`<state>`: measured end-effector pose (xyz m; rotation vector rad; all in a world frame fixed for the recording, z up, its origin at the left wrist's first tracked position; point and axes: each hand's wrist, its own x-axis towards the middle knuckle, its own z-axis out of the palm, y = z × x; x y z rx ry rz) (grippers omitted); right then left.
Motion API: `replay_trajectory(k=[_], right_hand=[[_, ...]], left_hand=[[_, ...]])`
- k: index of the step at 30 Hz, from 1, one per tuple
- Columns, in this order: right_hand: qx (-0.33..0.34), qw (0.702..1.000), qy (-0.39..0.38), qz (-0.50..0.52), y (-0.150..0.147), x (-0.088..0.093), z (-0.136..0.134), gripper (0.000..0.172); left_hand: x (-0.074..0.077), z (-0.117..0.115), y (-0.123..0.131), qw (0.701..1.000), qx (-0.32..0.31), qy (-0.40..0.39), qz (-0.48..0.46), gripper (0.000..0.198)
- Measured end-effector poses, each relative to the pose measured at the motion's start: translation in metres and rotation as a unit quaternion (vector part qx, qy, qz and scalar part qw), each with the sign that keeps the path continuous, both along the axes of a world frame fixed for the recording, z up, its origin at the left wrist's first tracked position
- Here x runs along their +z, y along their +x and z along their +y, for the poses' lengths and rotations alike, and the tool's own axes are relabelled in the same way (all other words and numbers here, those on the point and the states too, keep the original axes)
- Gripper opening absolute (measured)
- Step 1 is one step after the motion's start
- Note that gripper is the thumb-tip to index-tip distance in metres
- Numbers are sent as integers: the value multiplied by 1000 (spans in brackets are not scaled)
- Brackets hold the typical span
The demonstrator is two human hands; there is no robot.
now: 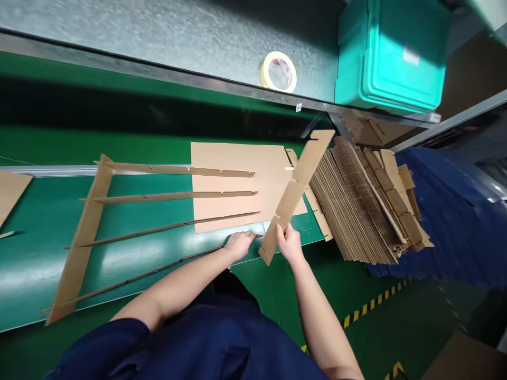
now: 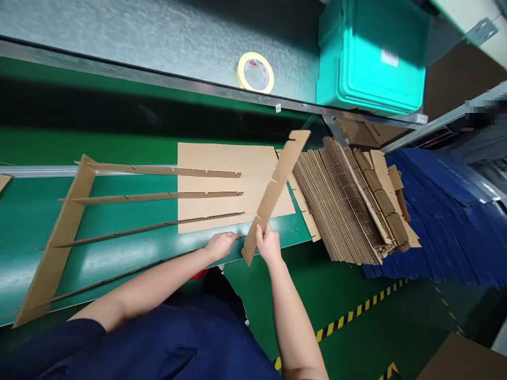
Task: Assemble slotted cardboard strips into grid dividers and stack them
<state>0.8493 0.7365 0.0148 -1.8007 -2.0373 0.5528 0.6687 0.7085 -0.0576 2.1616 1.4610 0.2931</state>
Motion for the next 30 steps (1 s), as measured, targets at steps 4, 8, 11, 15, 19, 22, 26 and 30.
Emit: replay_trajectory(k=[4, 8, 11, 15, 19, 22, 26, 30], right_hand=[[54, 997, 1, -49, -10, -19, 20, 34], [76, 994, 5, -81, -18, -32, 31, 32], [86, 990, 6, -115, -24, -34, 37, 32], [98, 981, -16, -168, -32, -35, 41, 28], [99, 975, -25, -196, -42, -44, 42, 28], [95, 974, -26, -205, -48, -50, 45, 27], [96, 971, -24, -217, -49, -51, 48, 27], [103, 967, -22, -233, -45, -49, 47, 29]], left_hand=[[-14, -9, 11, 1000, 5, -11, 22, 35], [-13, -17, 14, 999, 1, -14, 29, 35], [-12, -19, 16, 1000, -5, -5, 30, 36], [-12, -19, 16, 999, -18, 0, 33, 35], [-12, -18, 15, 999, -12, 2, 40, 31], [-12, -15, 14, 999, -21, 7, 44, 27], [-11, -13, 11, 999, -31, 10, 38, 24], [-12, -13, 11, 999, -26, 10, 30, 23]])
